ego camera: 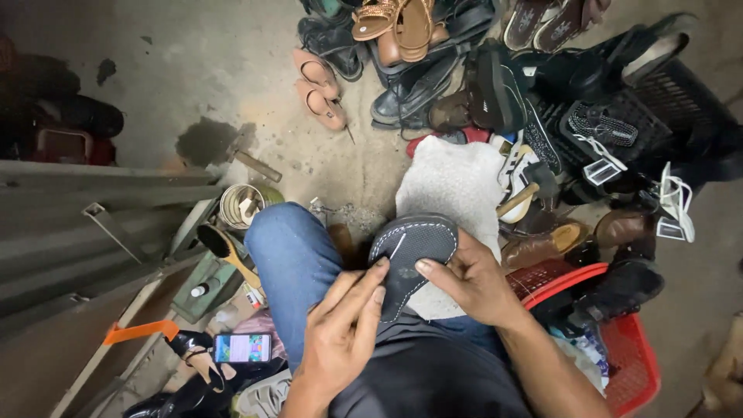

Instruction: Hand-sewing a shoe sole to the upper part of a shoe using a needle and thread in a repair shop.

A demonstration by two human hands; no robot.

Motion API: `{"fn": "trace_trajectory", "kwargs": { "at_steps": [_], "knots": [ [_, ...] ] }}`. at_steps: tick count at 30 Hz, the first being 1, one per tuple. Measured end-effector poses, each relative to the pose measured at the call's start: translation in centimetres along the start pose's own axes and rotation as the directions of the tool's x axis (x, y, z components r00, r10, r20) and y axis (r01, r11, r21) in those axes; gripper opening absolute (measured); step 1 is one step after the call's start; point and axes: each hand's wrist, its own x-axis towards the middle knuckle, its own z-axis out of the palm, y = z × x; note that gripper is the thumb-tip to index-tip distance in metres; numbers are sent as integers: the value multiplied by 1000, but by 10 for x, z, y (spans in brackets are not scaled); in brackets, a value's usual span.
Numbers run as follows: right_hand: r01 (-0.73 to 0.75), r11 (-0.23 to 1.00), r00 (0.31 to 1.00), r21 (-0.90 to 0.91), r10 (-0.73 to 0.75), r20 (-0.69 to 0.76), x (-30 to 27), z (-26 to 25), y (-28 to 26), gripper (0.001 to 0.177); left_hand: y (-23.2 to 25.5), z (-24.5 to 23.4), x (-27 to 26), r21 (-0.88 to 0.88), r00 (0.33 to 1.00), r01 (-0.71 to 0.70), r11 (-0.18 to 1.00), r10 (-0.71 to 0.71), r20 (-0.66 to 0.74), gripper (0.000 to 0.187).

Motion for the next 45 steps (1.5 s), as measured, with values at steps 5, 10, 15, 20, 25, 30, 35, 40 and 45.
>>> {"fn": "trace_trajectory", "kwargs": {
  "at_steps": [5, 10, 15, 20, 25, 30, 35, 40, 45],
  "knots": [
    [-3, 999, 1000, 46, 1, 31, -1, 2, 0, 33, 1, 1, -1, 5, 1000, -25, 1000, 25, -1, 28],
    [-64, 998, 998, -28, 65, 17, -4, 1, 6, 37, 1, 1, -1, 10, 999, -36, 999, 36, -2, 28],
    [-19, 1000, 1000, 12, 19, 15, -4, 3, 4, 33, 2, 0, -1, 3, 1000, -28, 1000, 28, 5, 29],
    [28, 999, 999, 41, -29, 40, -5, 3, 11, 33, 2, -2, -2, -24, 1000, -17, 1000, 18, 17, 30],
    [24, 999, 1000, -42, -24, 7, -5, 4, 11, 32, 2, -6, -3, -60, 999, 2, 998, 0, 40, 30],
    [45, 979, 998, -201, -55, -42, -8, 5, 18, 33, 2, -12, -5, -84, 997, 32, 996, -26, 71, 33],
    [-6, 884, 997, -468, -30, -69, -6, 25, 37, 28, -10, -33, -10, 28, 980, 147, 989, -149, 129, 35],
    [268, 705, 949, -656, -313, 51, 0, 55, 48, 36, -35, -53, -24, 34, 954, 248, 968, -250, 165, 36],
    [210, 613, 976, -761, -172, 131, -5, 65, 39, 44, -62, -64, -42, 167, 900, 294, 941, -332, 283, 39]
  ]
}}
